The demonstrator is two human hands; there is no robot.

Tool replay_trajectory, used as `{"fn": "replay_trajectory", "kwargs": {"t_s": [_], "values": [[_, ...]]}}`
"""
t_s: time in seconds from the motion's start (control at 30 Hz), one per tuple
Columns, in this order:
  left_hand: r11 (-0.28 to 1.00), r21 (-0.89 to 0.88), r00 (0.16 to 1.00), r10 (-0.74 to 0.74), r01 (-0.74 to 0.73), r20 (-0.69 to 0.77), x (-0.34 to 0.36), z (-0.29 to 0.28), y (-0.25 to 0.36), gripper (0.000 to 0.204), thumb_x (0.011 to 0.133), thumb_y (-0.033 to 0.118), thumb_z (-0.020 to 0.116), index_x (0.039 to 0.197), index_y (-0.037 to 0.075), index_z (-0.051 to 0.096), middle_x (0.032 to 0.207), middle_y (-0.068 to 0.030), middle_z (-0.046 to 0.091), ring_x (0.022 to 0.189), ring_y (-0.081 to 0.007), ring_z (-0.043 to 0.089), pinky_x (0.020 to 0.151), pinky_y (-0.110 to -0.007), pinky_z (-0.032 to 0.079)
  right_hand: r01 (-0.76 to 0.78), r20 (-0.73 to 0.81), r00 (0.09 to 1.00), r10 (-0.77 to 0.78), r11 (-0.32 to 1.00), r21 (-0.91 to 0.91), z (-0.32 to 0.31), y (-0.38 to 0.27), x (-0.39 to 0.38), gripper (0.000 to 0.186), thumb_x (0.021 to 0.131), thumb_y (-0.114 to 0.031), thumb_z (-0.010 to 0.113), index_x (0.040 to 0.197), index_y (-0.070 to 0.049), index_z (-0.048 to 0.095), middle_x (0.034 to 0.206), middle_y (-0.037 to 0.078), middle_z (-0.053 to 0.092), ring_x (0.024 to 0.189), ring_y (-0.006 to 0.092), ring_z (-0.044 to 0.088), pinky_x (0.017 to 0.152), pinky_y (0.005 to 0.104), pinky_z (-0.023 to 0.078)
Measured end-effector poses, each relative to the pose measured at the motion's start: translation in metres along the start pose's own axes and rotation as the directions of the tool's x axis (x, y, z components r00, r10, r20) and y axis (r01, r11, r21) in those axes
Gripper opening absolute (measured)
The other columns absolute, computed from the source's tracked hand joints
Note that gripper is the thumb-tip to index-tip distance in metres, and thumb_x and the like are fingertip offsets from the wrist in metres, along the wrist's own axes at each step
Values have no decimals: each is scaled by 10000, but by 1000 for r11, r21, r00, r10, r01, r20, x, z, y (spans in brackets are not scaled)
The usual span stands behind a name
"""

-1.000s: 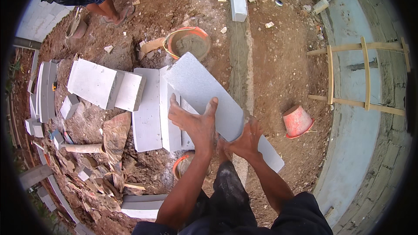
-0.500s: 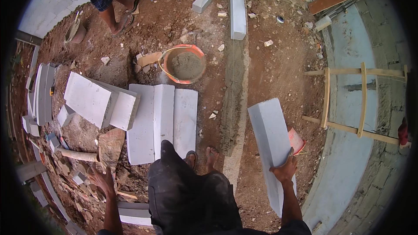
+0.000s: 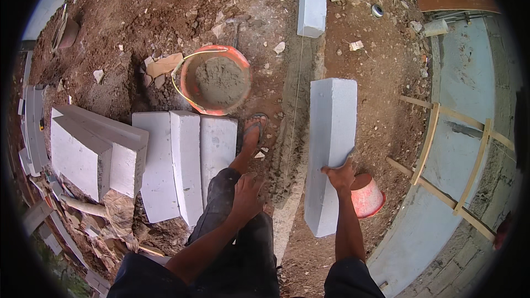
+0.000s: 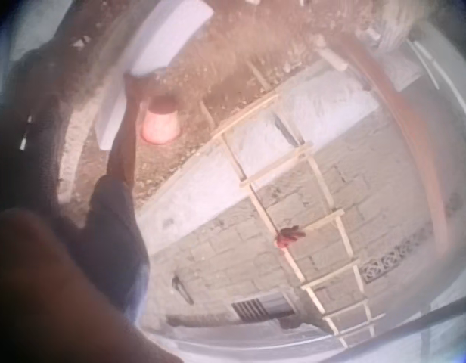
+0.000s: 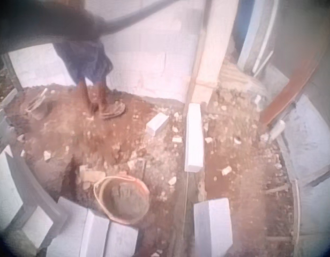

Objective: The person scoops cement from a bucket with a trowel and spreads it onto white rectangular tiles. They place the tiles into a prepared trench, tap them with a hammer to level them, and repeat the process to extend the tiled line.

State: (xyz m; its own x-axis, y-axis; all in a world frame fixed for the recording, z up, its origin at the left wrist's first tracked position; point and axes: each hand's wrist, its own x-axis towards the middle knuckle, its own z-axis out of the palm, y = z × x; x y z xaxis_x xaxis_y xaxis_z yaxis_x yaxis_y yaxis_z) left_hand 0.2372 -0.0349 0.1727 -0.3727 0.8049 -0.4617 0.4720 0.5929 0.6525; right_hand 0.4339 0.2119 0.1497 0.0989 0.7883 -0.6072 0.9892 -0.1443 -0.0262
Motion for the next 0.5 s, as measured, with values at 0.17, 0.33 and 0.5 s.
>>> {"fn": "replay_trajectory", "kwargs": {"t_s": [0.17,0.33,0.5], "values": [[971,221,969,34,-90,244,23,16,-17,483,759,215,731,1193,64,581,1232,-186,486,1205,-370,429,971,-488,360,27,-46,999,-21,993,112,35,-72,103,1146,513,-369,835,1432,43,289,1357,304,433,1309,426,405,1080,454,371],[986,149,982,-94,69,165,69,8,-3,501,745,217,750,1193,69,581,1237,-182,492,1202,-358,437,963,-492,358,65,-36,998,-59,984,167,51,-128,169,1094,500,-351,826,1379,88,343,1296,272,506,1205,415,512,1021,441,432],[989,4,978,-147,148,145,85,14,3,512,745,219,757,1203,72,579,1242,-176,492,1209,-359,434,983,-504,347,37,-61,998,-27,985,170,69,-154,199,1097,501,-358,823,1365,117,341,1289,271,519,1170,402,546,998,442,447]]}}
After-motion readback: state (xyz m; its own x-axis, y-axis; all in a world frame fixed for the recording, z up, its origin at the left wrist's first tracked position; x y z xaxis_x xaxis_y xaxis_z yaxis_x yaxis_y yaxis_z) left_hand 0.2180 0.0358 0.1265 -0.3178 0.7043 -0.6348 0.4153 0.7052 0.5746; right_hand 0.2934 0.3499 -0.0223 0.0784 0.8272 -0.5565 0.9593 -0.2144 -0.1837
